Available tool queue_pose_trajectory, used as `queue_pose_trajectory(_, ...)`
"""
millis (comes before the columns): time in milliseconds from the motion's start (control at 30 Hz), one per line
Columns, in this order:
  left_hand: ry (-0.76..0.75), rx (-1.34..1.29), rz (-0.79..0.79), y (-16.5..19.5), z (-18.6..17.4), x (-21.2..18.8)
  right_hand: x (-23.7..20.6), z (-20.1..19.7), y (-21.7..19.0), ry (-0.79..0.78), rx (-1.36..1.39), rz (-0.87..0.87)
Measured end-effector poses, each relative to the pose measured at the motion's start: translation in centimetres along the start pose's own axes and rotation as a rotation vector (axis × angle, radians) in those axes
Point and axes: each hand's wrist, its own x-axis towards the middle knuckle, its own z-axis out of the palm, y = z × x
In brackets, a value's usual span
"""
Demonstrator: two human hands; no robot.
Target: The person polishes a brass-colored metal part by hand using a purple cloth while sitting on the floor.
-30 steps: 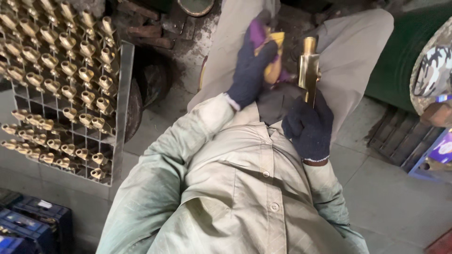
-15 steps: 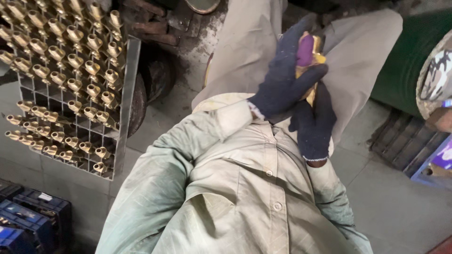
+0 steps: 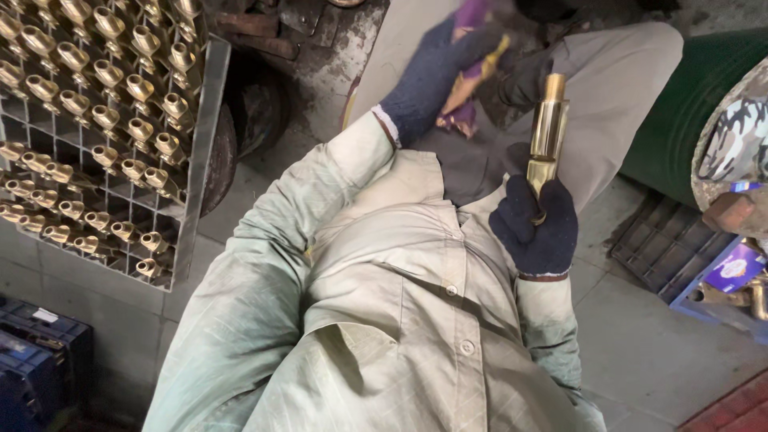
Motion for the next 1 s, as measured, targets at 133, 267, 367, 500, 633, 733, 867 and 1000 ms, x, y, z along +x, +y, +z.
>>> queue_pose_trajectory(133,-0.36,1.038,0.686,0.3,2.3,0.2,-0.9,-0.8,0.1,0.053,-0.014,0.082)
queue_pose_trajectory(267,-0.484,-0.177,-0.196,2.0,5.7,-1.5,-1.1,-1.7,0.1,-0.004,0.069,0.129)
queue_pose_trajectory(367,-0.494,-0.129,-0.18,3.1,6.4,-1.8,-1.5,-2.2,0.2,0.143,-0.011,0.157)
queue_pose_trajectory(500,-0.495,-0.146,-0.155,3.1,6.1,-2.1,-2.2,-2.2,0.5,0.218,-0.055,0.119)
queue_pose_trajectory(633,-0.481,-0.36,-0.161,2.4,5.6,-2.8,-2.2,-1.7,0.2,0.311,-0.179,0.136)
queue_pose_trajectory(733,-0.465,-0.405,-0.197,2.4,5.3,-3.4,-2.3,-1.1,0.1,0.393,-0.24,0.165)
queue_pose_trajectory(867,-0.466,-0.493,-0.249,2.4,5.1,-4.2,-2.6,-0.2,0.2,0.092,-0.224,0.076)
queue_pose_trajectory(1000,-0.458,-0.613,-0.266,1.7,5.1,-4.0,-2.6,0.2,0.1,0.056,-0.241,0.075)
